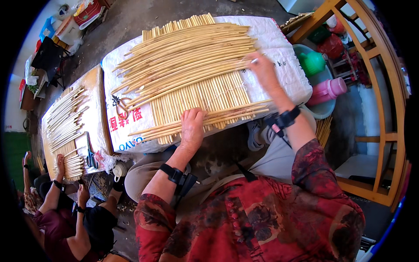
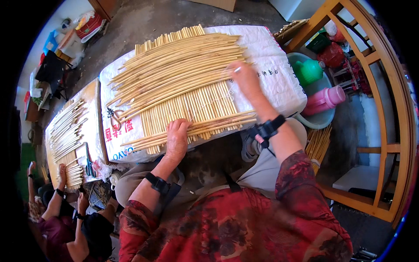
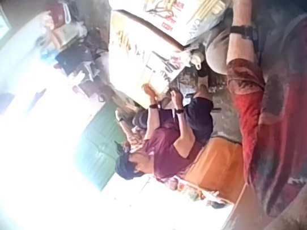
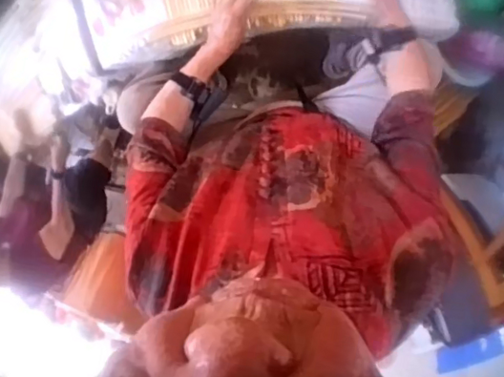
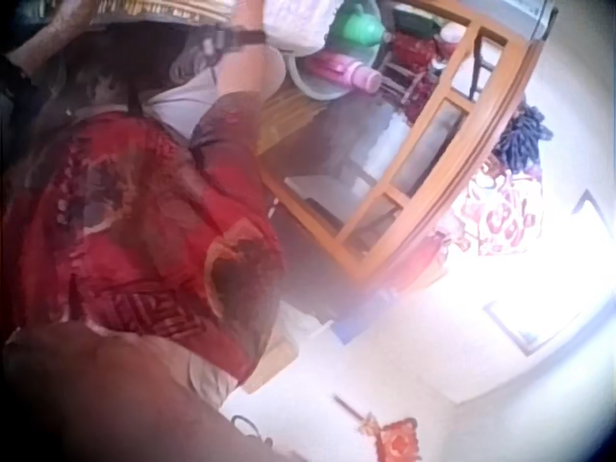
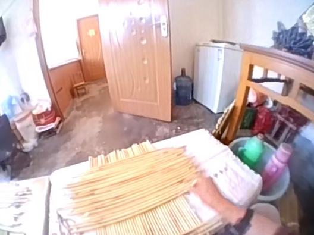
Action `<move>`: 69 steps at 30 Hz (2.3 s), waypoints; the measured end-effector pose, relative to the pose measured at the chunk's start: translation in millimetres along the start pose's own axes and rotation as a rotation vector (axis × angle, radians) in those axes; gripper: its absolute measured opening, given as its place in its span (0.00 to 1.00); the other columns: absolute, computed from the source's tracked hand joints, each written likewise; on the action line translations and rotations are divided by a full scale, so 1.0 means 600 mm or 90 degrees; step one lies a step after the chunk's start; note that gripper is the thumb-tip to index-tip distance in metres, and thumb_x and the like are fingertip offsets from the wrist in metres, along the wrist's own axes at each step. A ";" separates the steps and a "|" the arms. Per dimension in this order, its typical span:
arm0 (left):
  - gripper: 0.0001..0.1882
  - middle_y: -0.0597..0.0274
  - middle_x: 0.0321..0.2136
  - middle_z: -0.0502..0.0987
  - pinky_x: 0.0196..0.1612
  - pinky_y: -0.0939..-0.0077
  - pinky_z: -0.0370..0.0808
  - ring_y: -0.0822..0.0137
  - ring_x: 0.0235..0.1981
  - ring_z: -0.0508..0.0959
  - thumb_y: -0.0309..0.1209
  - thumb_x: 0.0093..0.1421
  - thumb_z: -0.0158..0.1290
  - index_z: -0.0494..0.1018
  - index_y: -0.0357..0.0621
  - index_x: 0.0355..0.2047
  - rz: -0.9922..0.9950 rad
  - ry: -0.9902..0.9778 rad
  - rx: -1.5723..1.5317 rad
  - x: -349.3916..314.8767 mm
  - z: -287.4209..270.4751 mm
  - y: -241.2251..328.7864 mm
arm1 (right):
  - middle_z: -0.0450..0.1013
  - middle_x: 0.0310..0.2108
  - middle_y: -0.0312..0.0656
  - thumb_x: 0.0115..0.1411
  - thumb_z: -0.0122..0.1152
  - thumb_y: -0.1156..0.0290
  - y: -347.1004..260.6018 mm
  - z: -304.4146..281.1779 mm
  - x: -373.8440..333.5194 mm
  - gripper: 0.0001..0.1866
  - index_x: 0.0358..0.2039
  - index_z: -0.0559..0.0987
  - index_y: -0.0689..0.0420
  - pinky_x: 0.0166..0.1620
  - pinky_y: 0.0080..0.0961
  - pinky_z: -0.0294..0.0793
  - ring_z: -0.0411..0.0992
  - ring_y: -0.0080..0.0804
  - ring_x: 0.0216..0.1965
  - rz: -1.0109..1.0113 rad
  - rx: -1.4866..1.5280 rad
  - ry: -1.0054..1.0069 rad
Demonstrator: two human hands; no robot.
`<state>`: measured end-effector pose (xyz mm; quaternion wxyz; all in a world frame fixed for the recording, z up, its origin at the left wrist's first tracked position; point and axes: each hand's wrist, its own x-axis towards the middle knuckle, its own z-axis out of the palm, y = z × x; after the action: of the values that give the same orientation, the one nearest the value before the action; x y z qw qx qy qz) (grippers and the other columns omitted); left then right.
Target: The person weaves wooden sticks together using white string to assemble a mat, picking up individual sticks and threading the string around them in a repeating pattern.
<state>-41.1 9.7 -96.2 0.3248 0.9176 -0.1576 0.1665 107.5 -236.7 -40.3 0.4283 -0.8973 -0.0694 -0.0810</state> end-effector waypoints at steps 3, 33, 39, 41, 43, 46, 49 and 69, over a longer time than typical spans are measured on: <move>0.11 0.57 0.32 0.70 0.42 0.65 0.63 0.56 0.37 0.69 0.20 0.47 0.46 0.70 0.42 0.32 -0.002 0.005 0.007 -0.002 0.001 -0.003 | 0.74 0.27 0.45 0.51 0.58 0.71 -0.027 -0.119 0.042 0.09 0.33 0.76 0.60 0.34 0.24 0.70 0.72 0.31 0.27 -0.093 -0.078 0.216; 0.16 0.49 0.44 0.67 0.54 0.59 0.58 0.51 0.50 0.65 0.20 0.48 0.45 0.69 0.36 0.40 -0.034 -0.006 0.021 0.037 -0.026 0.016 | 0.69 0.25 0.43 0.47 0.57 0.71 0.073 0.015 -0.022 0.02 0.22 0.74 0.52 0.33 0.37 0.69 0.69 0.43 0.31 -0.164 -0.370 -0.144; 0.13 0.53 0.43 0.68 0.50 0.62 0.61 0.53 0.47 0.67 0.21 0.51 0.48 0.70 0.40 0.39 -0.064 -0.007 -0.037 0.068 -0.050 0.023 | 0.69 0.28 0.43 0.49 0.53 0.71 0.064 0.008 -0.027 0.03 0.22 0.75 0.50 0.38 0.38 0.64 0.68 0.41 0.36 -0.121 -0.420 -0.179; 0.12 0.53 0.42 0.69 0.49 0.62 0.61 0.53 0.45 0.68 0.22 0.51 0.49 0.70 0.40 0.38 -0.074 -0.012 -0.063 0.074 -0.052 0.023 | 0.69 0.27 0.43 0.49 0.52 0.71 0.069 -0.003 -0.027 0.03 0.22 0.75 0.50 0.38 0.38 0.64 0.68 0.41 0.36 -0.104 -0.427 -0.187; 0.12 0.53 0.41 0.69 0.49 0.61 0.61 0.53 0.44 0.68 0.23 0.51 0.49 0.70 0.40 0.37 -0.088 -0.021 -0.084 0.080 -0.055 0.023 | 0.69 0.29 0.42 0.48 0.54 0.71 0.069 -0.011 -0.023 0.03 0.25 0.75 0.51 0.39 0.37 0.64 0.67 0.40 0.38 -0.031 -0.475 -0.217; 0.10 0.52 0.39 0.71 0.46 0.64 0.64 0.52 0.42 0.71 0.22 0.52 0.48 0.70 0.38 0.36 -0.101 -0.044 -0.075 0.084 -0.062 0.033 | 0.69 0.29 0.41 0.49 0.52 0.72 0.058 -0.016 -0.027 0.04 0.25 0.75 0.52 0.39 0.37 0.64 0.68 0.40 0.38 -0.087 -0.555 -0.186; 0.09 0.51 0.37 0.71 0.42 0.68 0.68 0.53 0.39 0.72 0.24 0.54 0.49 0.70 0.36 0.36 -0.124 -0.039 -0.223 0.085 -0.053 0.025 | 0.69 0.28 0.40 0.49 0.50 0.73 0.020 -0.007 -0.019 0.05 0.25 0.75 0.53 0.38 0.35 0.64 0.68 0.39 0.36 -0.237 -0.488 -0.092; 0.13 0.60 0.35 0.73 0.36 0.77 0.71 0.69 0.36 0.74 0.31 0.62 0.44 0.68 0.35 0.42 -0.626 -0.014 -0.797 0.082 -0.027 -0.004 | 0.67 0.26 0.39 0.47 0.51 0.73 -0.041 0.118 0.008 0.02 0.24 0.71 0.55 0.42 0.31 0.63 0.66 0.36 0.36 -0.482 -0.377 -0.170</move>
<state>0.4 13.0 -65.8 0.8146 0.5306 0.1983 -0.1245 113.8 -165.9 -64.7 0.0827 -0.8949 -0.4184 -0.1315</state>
